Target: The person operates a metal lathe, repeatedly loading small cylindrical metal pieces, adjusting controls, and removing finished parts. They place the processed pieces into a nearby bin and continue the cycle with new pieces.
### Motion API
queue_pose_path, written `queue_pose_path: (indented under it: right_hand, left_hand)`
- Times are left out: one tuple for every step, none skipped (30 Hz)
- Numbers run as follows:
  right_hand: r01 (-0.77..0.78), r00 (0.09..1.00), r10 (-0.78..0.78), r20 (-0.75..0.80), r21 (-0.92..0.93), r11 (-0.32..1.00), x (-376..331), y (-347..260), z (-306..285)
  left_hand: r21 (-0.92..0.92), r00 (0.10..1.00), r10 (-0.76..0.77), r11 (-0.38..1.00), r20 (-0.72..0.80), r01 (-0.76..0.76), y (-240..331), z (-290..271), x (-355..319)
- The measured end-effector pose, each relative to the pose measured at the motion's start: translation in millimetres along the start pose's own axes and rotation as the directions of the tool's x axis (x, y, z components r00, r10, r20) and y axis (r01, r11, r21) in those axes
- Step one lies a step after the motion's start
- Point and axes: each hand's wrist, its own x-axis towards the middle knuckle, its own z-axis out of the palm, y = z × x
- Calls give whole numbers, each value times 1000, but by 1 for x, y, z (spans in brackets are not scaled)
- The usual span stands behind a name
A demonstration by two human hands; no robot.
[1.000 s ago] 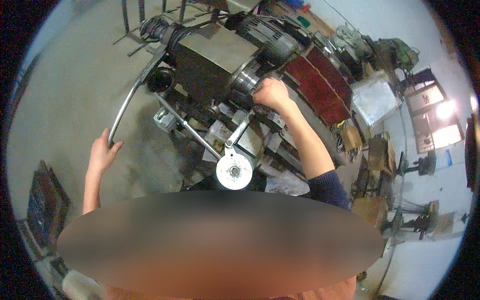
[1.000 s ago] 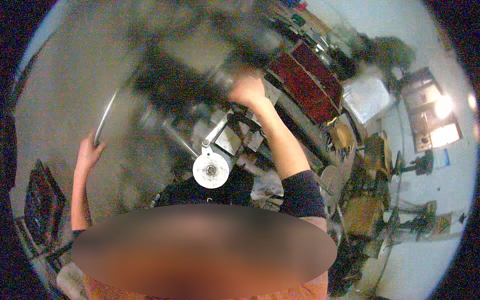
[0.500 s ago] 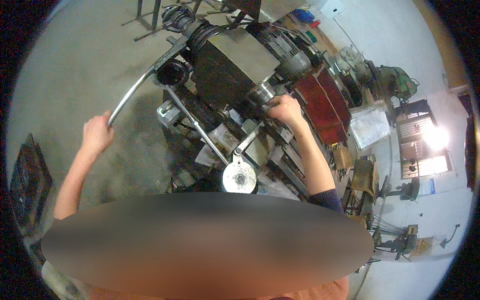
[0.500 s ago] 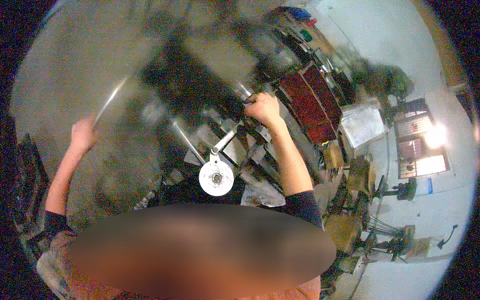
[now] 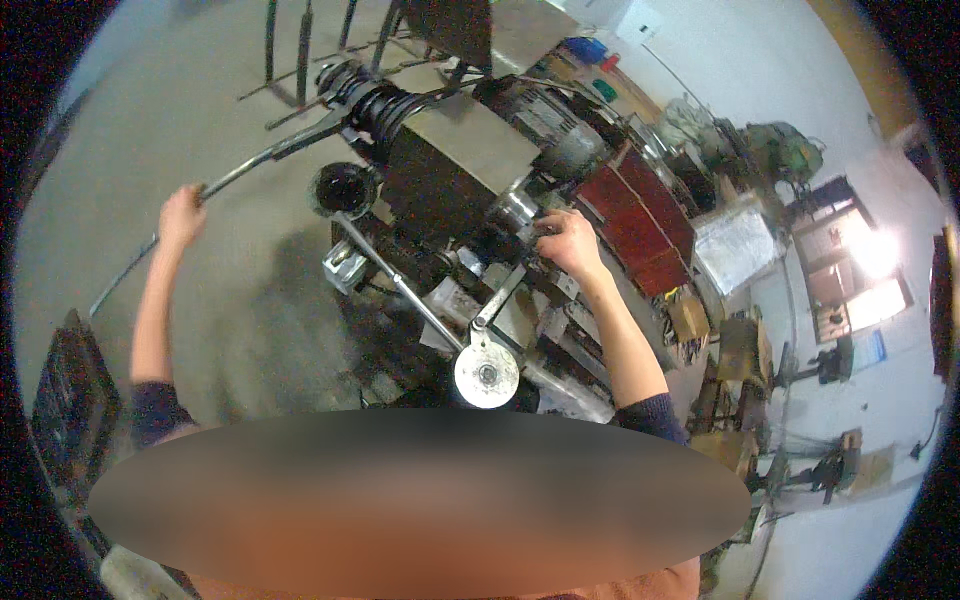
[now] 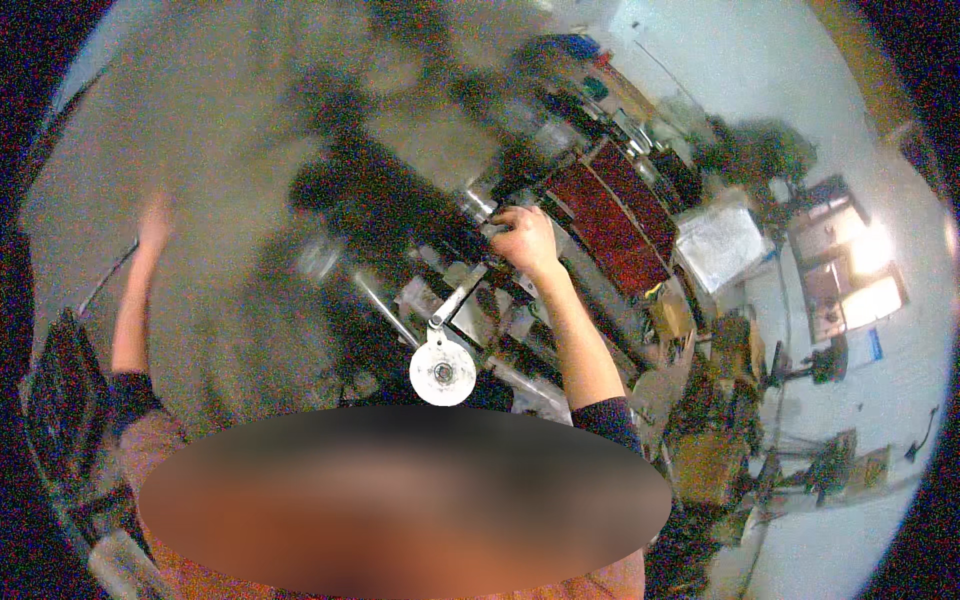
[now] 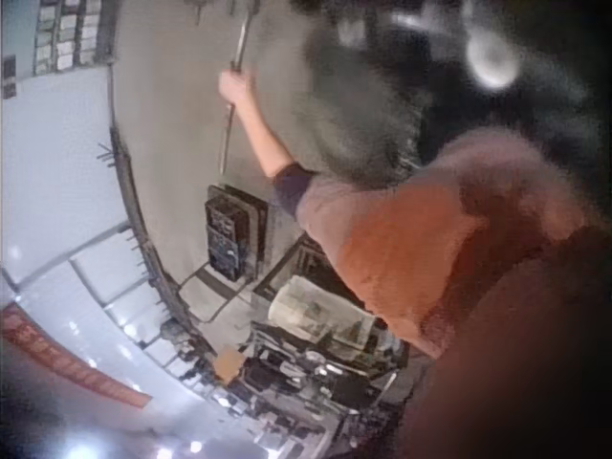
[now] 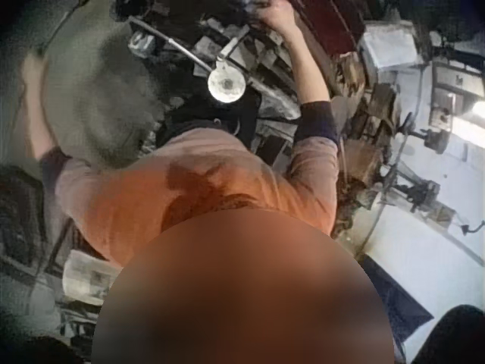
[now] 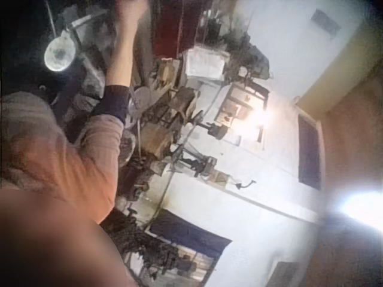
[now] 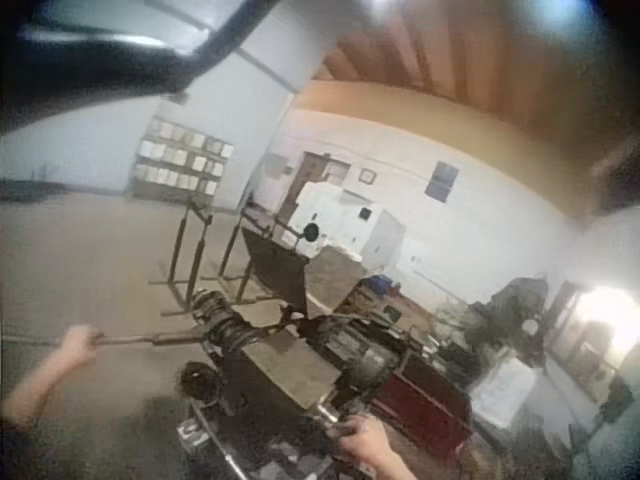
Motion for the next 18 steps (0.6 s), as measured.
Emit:
queue_pose_path:
  right_hand:
    - [21,996,-20,-91,13,1000,-11,3,-5]
    - [57,981,-53,-187,16,998,-23,6,-11]
    - [83,967,-60,-249,81,993,-37,12,-17]
    - [66,959,-43,-281,70,995,-56,19,-25]
    - [-12,960,38,-276,93,996,-75,26,-31]
    - [-11,955,38,-295,91,996,-97,35,-38]
    - [-107,949,134,-285,108,988,-120,45,-44]
    - [-164,939,187,-287,104,981,-142,57,-50]
    - [-247,923,266,-278,103,964,-167,68,-56]
    - [-317,903,331,-273,96,944,-194,78,-61]
    - [-431,859,446,-250,116,895,-219,88,-64]
    - [-569,788,576,-217,103,816,-244,100,-67]
    - [-608,755,626,-195,148,780,-269,110,-70]
    - [-708,672,725,-151,157,689,-293,121,-71]
    - [-738,645,743,-180,108,667,-316,132,-72]
    - [-754,633,745,-211,53,655,-339,145,-72]
    - [-825,536,819,-204,78,560,-359,160,-71]
    - [-828,521,832,-192,124,547,-384,175,-75]
  left_hand:
    - [-31,972,99,994,-214,-108,13,14,-8]
    - [-23,885,198,973,-422,-229,28,32,-19]
    - [-301,938,25,944,-346,-137,42,54,-31]
    - [-545,972,-111,838,-208,-21,58,77,-45]
    - [-562,987,-148,812,64,159,78,105,-53]
    - [-550,948,-153,784,278,287,101,133,-62]
    - [-451,906,-64,851,419,269,125,159,-73]
    - [-314,829,-18,921,559,231,140,179,-78]
    - [-334,821,4,915,571,228,157,197,-83]
    - [-293,783,-1,927,622,234,168,209,-84]
    - [-299,741,38,928,670,223,171,216,-80]
    - [-211,793,60,974,606,88,171,219,-75]
    - [-165,805,151,984,574,-67,167,218,-66]
    - [-114,786,228,973,574,-199,161,215,-57]
    - [-81,793,292,952,535,-297,155,211,-45]
    - [33,814,286,936,506,-349,150,207,-35]
    - [52,809,277,934,519,-353,150,203,-31]
    - [-55,824,226,971,520,-232,151,199,-28]
